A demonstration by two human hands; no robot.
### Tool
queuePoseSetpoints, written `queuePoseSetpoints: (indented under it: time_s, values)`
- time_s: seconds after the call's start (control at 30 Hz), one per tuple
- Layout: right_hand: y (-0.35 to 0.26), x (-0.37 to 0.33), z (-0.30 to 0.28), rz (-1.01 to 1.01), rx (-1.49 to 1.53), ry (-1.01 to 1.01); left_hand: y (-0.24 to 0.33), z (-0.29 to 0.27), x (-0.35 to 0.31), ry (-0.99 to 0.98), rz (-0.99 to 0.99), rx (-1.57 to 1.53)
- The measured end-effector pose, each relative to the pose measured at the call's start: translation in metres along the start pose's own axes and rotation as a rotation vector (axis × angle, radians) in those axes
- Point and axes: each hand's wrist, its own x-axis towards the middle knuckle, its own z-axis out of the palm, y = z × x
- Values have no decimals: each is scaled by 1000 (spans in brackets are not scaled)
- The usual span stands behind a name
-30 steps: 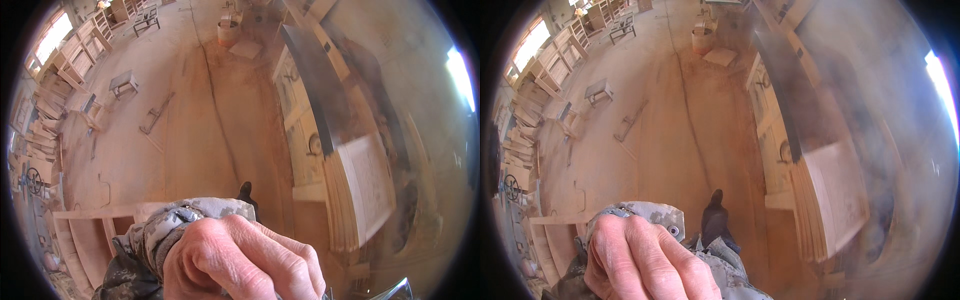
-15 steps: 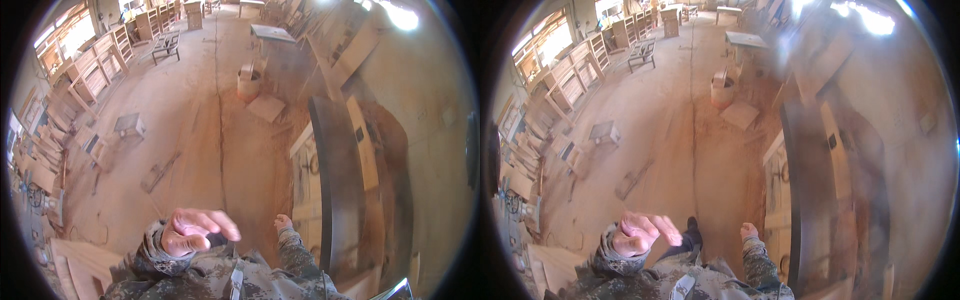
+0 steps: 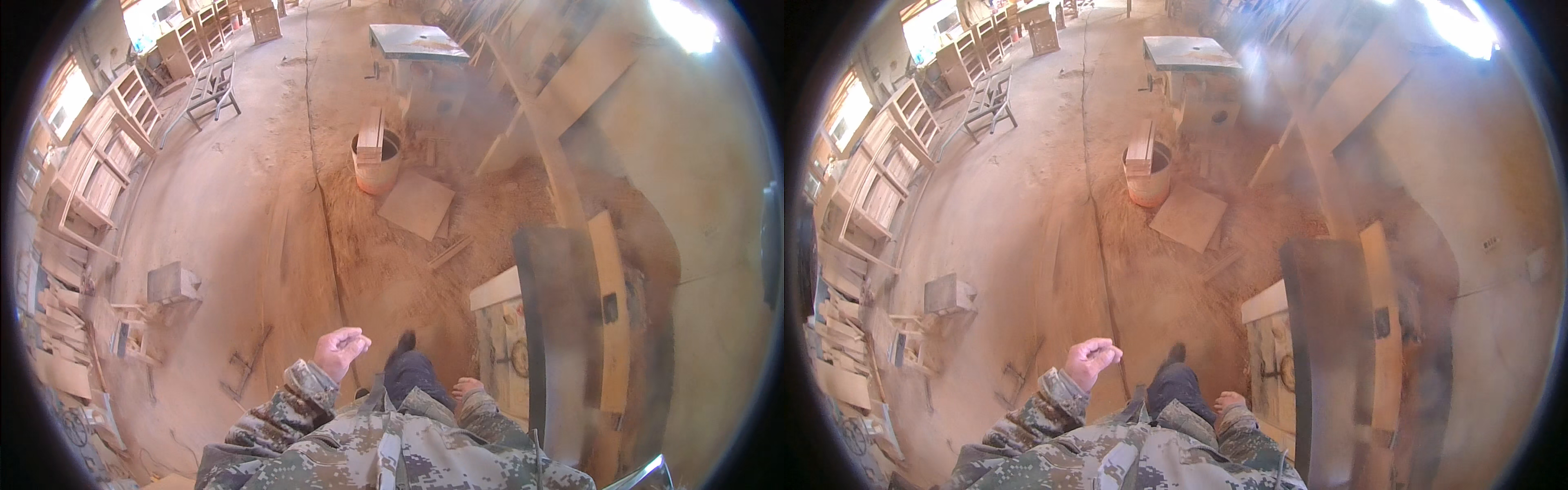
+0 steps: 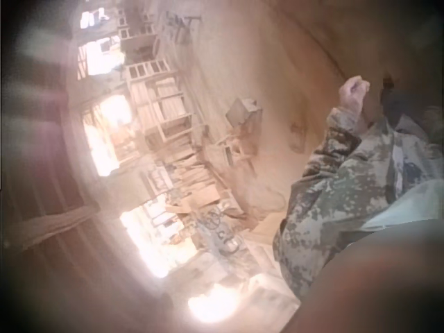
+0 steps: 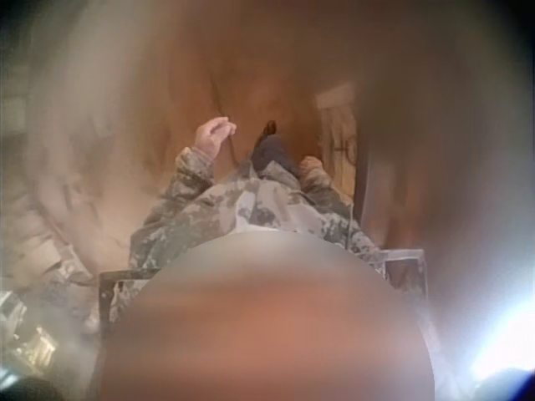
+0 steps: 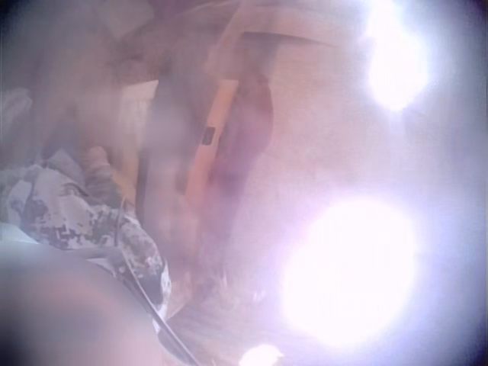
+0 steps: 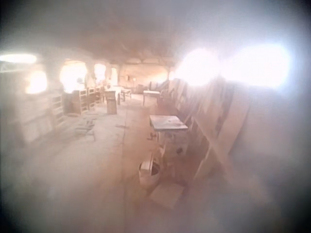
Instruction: The person uses an angle grinder to smooth a wooden plank, then places it inside a wooden cabinet frame. They pick up additional wooden pieces, fit them into the cabinet, and measure the interior with a tape measure.
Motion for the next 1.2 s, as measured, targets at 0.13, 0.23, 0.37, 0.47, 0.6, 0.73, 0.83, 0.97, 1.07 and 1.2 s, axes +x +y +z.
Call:
queuePoseSetpoints:
  time_s: [0.13,0.23,0.37,0.47,0.6,0.73,0.83,0.97,1.07,1.2]
  values:
    - [-141,104,-32,-2,-77,-152,7,-25,156,100,-26,133]
    - [-256,212,-12,-90,-88,222,10,-41,243,286,-142,27]
    - [-396,358,117,-253,-425,887,36,-65,333,334,-288,20]
    - [-485,429,245,-306,-954,860,55,-81,403,382,-335,5]
    - [-562,499,360,-312,-750,632,83,-123,535,347,-388,-28]
    - [-602,579,377,-242,-674,665,94,-163,695,321,-420,-56]
    - [-633,645,359,-163,-757,781,83,-177,809,349,-357,-109]
    - [-669,727,342,-142,-858,891,51,-195,920,406,-363,48]
    - [-688,775,343,-93,-986,905,32,-198,967,409,-354,75]
    - [-698,810,349,65,-822,840,39,-190,983,416,-351,43]
